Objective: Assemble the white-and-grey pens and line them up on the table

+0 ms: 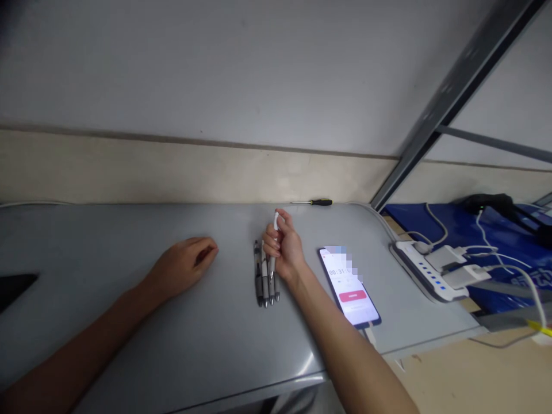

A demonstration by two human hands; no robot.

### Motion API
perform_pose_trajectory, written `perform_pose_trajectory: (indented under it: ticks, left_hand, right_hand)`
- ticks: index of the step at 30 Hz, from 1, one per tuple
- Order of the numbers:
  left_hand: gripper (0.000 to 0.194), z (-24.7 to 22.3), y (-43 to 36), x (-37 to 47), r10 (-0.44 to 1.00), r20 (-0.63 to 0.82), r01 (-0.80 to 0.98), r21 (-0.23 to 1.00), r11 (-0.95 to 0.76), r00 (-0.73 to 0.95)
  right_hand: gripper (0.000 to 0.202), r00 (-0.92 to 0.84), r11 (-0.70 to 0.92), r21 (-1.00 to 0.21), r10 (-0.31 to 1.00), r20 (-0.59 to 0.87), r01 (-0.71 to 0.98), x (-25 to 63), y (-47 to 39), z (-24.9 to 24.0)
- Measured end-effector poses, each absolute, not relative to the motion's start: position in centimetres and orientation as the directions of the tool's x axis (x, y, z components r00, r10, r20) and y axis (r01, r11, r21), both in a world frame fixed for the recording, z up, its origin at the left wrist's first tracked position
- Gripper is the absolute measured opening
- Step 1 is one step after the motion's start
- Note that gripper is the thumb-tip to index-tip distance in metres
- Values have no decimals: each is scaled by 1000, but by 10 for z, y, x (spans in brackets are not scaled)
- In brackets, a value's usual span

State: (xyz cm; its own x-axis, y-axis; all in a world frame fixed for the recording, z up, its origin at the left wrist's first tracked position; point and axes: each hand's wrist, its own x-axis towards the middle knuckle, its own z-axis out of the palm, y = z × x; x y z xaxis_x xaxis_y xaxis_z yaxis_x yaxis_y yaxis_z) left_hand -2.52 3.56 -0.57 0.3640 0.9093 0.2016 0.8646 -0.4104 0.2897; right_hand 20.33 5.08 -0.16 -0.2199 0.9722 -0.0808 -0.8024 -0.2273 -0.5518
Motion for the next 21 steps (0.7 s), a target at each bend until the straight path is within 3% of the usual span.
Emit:
perform_pose_trajectory:
  ticks: [8,12,15,21]
  left_hand:
    - [25,-6,35,-25,906,212,861,292,-416,366]
    - [23,-6,36,-25,909,212,864,291,-410,359]
    - [24,-7,36,-26,912,208,867,291,-404,355]
    - [23,-9,37,-26,902,225,863,279,-421,368]
  right_hand:
    - [7,-208,-227,-527,973,-97,-819,202,52,-2]
    - [15,-214,-245,-525,970,-119,-815,202,53,-2]
    - [7,-258,-269,-538,961,-96,-799,201,53,-2]
    - [21,-359,-312,-571,933,-33,-759,194,48,0]
